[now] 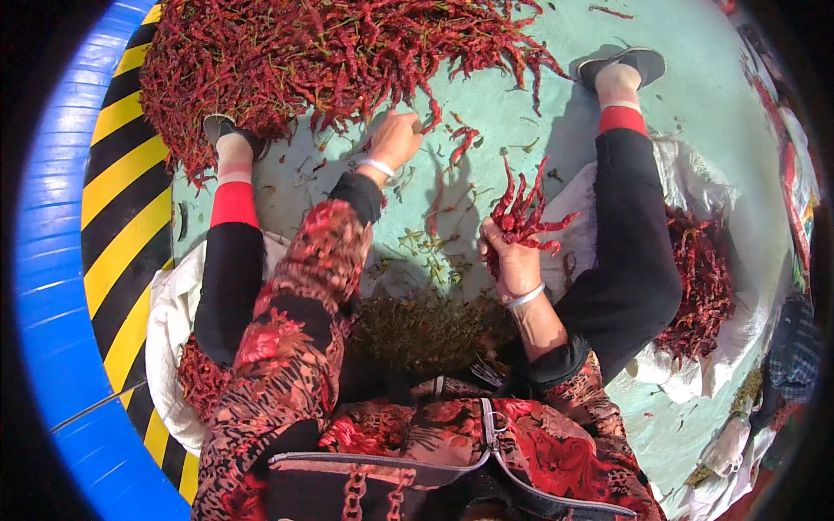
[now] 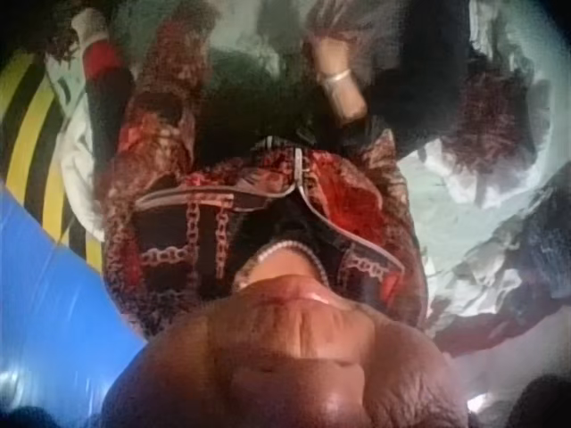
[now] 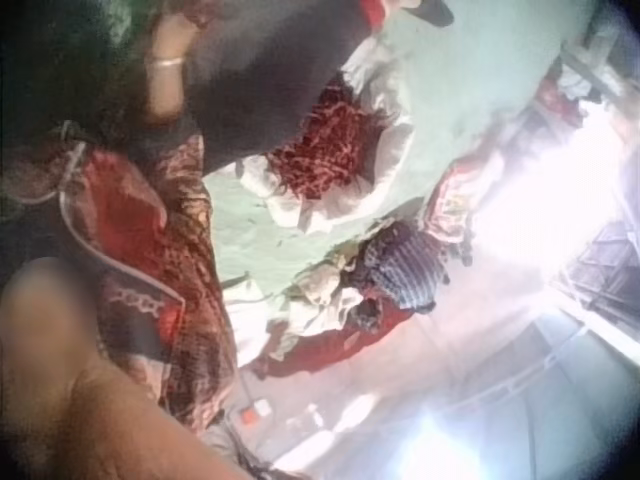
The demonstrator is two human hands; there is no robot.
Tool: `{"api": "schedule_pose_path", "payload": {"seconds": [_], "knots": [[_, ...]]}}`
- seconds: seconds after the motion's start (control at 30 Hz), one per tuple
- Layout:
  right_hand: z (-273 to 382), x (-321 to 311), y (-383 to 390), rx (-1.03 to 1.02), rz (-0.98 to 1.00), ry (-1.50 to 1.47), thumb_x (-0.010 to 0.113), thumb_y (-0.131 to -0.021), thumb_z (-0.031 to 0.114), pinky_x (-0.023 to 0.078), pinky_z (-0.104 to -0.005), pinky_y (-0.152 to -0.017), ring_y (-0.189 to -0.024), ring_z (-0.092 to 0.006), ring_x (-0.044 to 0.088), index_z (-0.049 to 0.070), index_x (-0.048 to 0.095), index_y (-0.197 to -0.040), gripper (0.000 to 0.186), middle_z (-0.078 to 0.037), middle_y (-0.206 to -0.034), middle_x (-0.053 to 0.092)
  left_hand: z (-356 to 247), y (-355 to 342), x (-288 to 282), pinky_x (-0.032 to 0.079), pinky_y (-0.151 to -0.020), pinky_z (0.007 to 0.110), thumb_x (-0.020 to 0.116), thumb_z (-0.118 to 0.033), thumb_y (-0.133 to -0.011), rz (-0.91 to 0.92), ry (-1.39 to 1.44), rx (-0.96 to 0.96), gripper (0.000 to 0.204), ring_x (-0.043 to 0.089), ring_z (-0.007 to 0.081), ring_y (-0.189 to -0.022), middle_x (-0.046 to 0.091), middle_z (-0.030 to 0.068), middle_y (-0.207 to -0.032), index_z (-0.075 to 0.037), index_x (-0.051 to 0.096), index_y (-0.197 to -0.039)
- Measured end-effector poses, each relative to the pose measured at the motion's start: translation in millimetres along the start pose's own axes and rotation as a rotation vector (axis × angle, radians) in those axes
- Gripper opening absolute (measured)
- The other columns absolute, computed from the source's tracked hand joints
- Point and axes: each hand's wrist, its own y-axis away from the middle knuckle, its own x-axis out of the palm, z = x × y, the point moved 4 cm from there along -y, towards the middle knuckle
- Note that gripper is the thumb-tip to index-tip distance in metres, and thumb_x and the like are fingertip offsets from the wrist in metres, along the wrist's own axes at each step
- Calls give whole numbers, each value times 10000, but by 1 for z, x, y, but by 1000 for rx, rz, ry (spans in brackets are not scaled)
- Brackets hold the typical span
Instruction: The person sits on the floor and removes stems from dried red chili peppers by hand. The person picks up peppers, pulls off the stems, and places the peppers into a white sack while discarding the stems onto the floor.
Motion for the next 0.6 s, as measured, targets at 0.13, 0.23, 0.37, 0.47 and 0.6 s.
{"api": "schedule_pose_path", "payload": {"seconds": [0.13, 0.23, 0.37, 0.47, 0.6], "knots": [[-8, 10, -1, 2, 57, -35, 625, -778, 107, 312, -215, -372, -433, -72, 446, 70, 533, -722, 114, 12, -583, 521, 6, 56, -18, 452, -696, 380, 603, -132, -734, -283, 381, 4, 182, 574, 331, -761, 593, 161, -803, -28, 534, -867], [-14, 6, -5, -42, 67, 54, 617, -776, 95, 298, -209, -359, -430, -72, 449, 70, 536, -730, 96, 12, -582, 520, -4, 94, -10, 442, -617, 281, 553, -65, -788, -201, 872, -61, 132, 576, 203, -678, 602, 100, -771, 1, 507, -892], [-12, 7, -1, -11, 185, 5, 564, -815, 72, 379, -238, -445, -504, -109, 474, 29, 523, -816, 60, -20, -639, 510, -49, 145, -29, 399, -547, 211, 531, -74, -821, -36, 1239, -137, 111, 523, 73, -640, 587, 34, -760, 0, 510, -902], [-16, 10, 4, -74, 200, -14, 593, -812, 112, 404, -249, -500, -557, -108, 499, 26, 543, -794, 101, -16, -655, 536, -72, 177, -19, 320, -464, 161, 534, -117, -832, 116, 1427, -139, 104, 471, 26, -582, 594, 15, -746, -59, 536, -918], [-9, 20, 21, -181, 242, 438, 666, -760, 186, 425, -256, -550, -616, -70, 525, 12, 610, -824, 194, -26, -713, 614, -93, 209, -1, 434, -624, 227, 566, -8, -784, 68, 1186, -39, 136, 509, 79, -658, 570, 9, -732, 21, 560, -916]]}}
